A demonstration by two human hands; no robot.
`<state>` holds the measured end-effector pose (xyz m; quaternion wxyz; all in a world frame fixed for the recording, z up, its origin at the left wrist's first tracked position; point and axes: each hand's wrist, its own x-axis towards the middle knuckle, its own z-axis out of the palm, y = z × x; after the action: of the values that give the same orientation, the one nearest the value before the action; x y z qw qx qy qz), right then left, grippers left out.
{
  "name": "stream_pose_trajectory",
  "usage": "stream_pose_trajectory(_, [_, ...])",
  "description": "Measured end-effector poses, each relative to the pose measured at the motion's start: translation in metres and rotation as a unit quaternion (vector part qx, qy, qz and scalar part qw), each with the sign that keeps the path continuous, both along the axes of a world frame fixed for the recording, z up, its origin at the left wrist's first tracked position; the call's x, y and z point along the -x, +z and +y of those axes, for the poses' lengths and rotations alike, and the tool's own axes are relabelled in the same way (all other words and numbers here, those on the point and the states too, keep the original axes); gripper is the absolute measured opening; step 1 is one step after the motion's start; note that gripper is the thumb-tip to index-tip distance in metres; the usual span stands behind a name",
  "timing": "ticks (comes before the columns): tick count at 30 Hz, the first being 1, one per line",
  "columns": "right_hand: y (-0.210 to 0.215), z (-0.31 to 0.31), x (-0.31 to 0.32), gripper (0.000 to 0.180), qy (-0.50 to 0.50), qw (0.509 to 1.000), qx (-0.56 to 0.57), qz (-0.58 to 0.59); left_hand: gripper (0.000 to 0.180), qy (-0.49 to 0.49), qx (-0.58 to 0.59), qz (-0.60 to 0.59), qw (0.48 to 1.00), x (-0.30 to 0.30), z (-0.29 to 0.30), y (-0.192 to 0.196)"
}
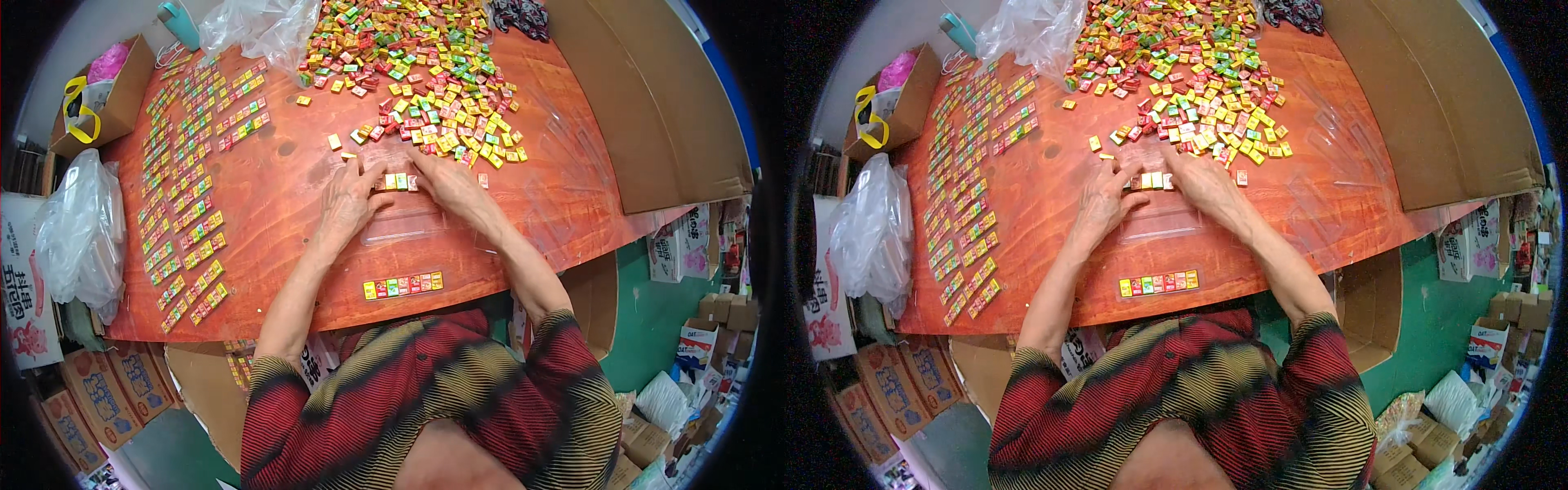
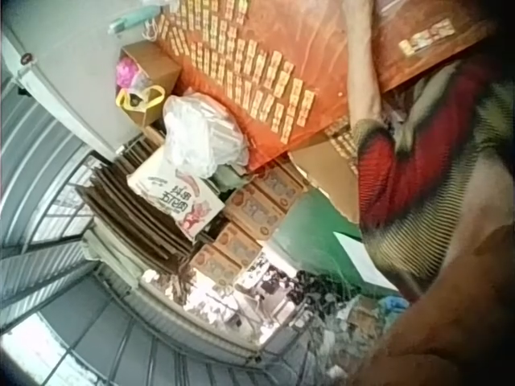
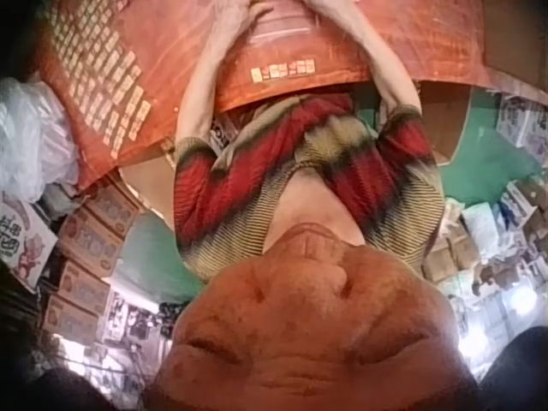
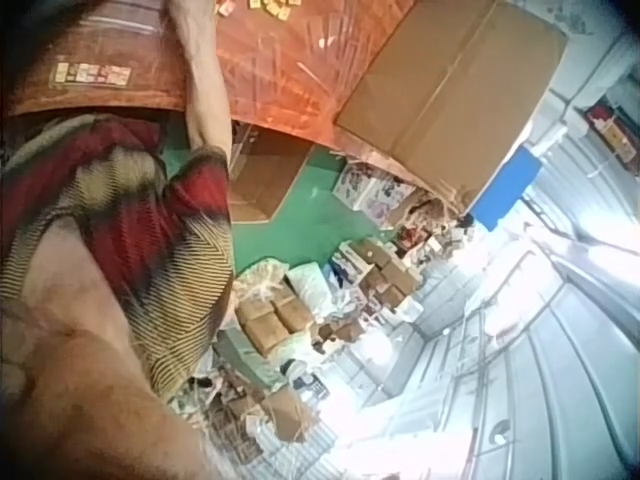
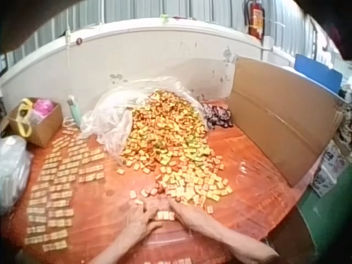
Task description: Sorting and arranging small colorful rectangular packets into rows on a wooden table.
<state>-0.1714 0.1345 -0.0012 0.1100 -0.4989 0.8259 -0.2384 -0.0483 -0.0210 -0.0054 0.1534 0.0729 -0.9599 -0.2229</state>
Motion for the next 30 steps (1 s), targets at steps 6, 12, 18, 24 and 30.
stream_pose_trajectory(6, [-0.001, 0.0, 0.008, 0.016, -0.022, 0.992, -0.056, 0.112, 0.045, -0.016, -0.104, -0.069, 0.992, -0.004, -0.013, 0.012])
stream_pose_trajectory(12, [0.015, 0.016, -0.02, 0.023, -0.064, 0.996, -0.05, 0.028, 0.04, -0.021, -0.107, -0.072, 0.991, -0.005, -0.013, 0.009])
stream_pose_trajectory(18, [0.014, 0.014, -0.025, 0.036, -0.052, 0.998, 0.01, 0.015, 0.043, -0.021, -0.103, -0.049, 0.993, -0.004, -0.009, 0.007])
stream_pose_trajectory(24, [-0.004, 0.004, -0.021, 0.039, 0.007, 0.997, 0.033, 0.071, 0.04, -0.034, -0.058, -0.015, 0.998, 0.003, -0.001, 0.001])
stream_pose_trajectory(30, [-0.013, 0.003, -0.019, 0.02, -0.009, 0.996, 0.081, 0.033, 0.035, -0.027, -0.063, -0.028, 0.997, 0.006, 0.004, 0.009])
